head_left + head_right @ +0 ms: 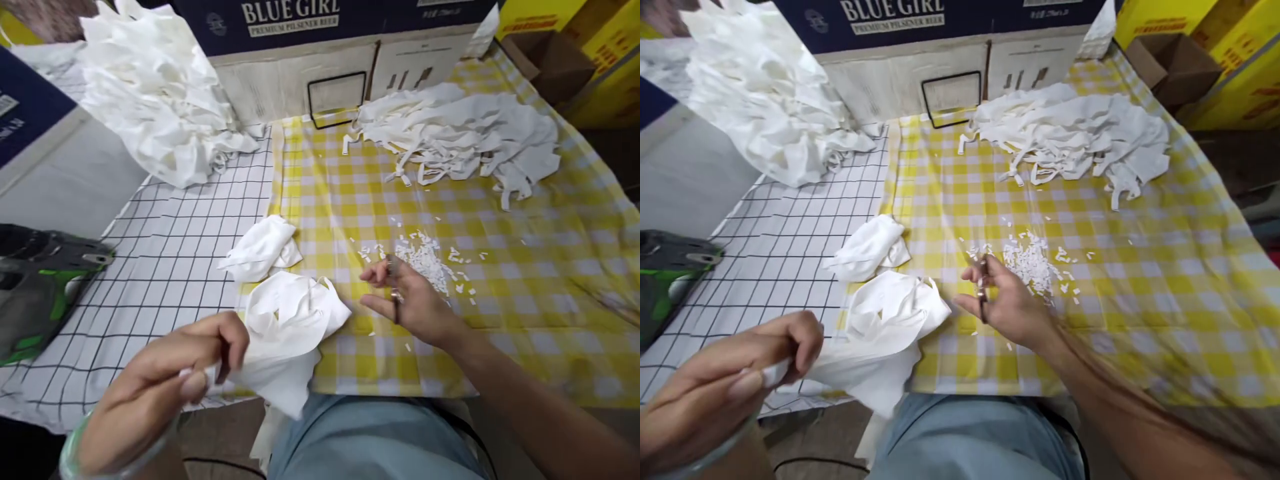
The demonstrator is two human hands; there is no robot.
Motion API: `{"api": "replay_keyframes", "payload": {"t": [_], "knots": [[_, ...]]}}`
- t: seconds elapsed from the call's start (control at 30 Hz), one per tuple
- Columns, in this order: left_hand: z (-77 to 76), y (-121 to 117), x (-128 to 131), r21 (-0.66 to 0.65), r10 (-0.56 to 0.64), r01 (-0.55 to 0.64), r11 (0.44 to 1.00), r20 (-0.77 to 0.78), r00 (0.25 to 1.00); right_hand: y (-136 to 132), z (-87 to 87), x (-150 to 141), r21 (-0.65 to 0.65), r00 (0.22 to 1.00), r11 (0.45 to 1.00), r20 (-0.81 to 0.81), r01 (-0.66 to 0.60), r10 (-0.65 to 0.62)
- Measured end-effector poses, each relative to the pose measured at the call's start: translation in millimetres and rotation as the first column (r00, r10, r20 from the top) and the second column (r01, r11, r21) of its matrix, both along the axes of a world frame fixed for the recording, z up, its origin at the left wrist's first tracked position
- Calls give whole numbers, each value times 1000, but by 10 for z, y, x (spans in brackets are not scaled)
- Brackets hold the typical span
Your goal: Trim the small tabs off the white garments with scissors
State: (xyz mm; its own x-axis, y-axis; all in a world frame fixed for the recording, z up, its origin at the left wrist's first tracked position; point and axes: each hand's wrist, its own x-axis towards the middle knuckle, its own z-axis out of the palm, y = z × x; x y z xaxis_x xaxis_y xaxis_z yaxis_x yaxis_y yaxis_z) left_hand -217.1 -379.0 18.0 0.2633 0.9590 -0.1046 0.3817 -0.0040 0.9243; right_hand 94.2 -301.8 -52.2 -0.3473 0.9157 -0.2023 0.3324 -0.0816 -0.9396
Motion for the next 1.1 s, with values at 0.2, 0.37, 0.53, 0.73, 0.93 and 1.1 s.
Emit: {"api": "replay_keyframes", "payload": {"t": [0.2, 0.37, 0.53, 0.73, 0.93, 1.1], "knots": [[-401, 55, 10, 386, 399, -238, 891, -418, 816, 96, -154, -651, -45, 986, 994, 131, -102, 107], [-629, 183, 498, 632, 398, -42, 773, -433, 809, 269, -133, -695, -174, 988, 982, -152, -67, 40], [-797, 497, 706, 484, -49, 327, 812, -502, 864, 215, -23, -548, -168, 956, 986, -291, -7, -43], [-444, 578, 687, 662, 102, 105, 742, -266, 959, 23, 4, -525, 129, 953, 970, -201, -205, 228], [-93, 173, 642, -120, 174, -150, 981, 224, 959, 255, 124, -772, 304, 957, 951, -257, -54, 136], [-254, 127, 781, -576, 380, 275, 770, 760, 527, 337, 241, -809, 357, 916, 934, -372, -5, 148]]}}
